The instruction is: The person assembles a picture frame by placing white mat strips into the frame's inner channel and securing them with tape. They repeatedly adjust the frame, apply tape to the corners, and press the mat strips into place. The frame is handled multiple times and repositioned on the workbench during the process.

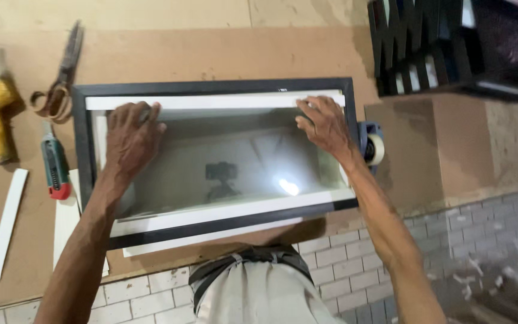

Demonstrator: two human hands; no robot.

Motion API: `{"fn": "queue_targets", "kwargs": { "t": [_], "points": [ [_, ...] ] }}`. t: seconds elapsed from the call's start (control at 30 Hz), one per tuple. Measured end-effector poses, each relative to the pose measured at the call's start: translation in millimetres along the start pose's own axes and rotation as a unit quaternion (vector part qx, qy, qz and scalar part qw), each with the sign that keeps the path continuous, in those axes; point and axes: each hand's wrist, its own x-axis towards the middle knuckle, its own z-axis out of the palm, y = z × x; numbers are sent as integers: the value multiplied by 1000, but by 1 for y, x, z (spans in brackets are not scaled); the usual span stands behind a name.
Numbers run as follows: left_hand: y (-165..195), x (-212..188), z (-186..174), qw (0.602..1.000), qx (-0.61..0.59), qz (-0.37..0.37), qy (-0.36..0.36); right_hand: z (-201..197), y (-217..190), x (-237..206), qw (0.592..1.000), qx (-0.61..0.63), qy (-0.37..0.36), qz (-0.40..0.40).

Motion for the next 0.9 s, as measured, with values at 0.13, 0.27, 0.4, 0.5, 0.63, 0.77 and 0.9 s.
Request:
{"fn": "queue_targets", "kwargs": {
  "t": [0.13, 0.27, 0.4, 0.5, 0.63, 0.77, 0.9],
  "points": [
    [-1, 0, 1, 1000, 5, -10, 15, 1, 7, 6, 999, 9, -9, 31],
    [-11, -3, 6, 998, 61, -1, 7, -3, 8, 8, 999, 26, -6, 34],
    [-37, -18, 11, 993, 104, -39, -27, -11, 22, -3, 998, 15, -17, 63],
    [-56, -32, 15, 991, 123, -55, -25, -14, 41, -11, 999, -8, -12, 48],
    [-73, -29, 14, 996, 66, -65, -17, -19, 67, -10, 998, 41, -17, 50],
    [-89, -7, -10, 990, -35, -90, -105, -24, 90, 11, 973, 91, -148, 155],
    [-88, 15, -22, 975, -56, -123, -179, -25, 100, 29, 966, 74, -206, 135]
  ]
}}
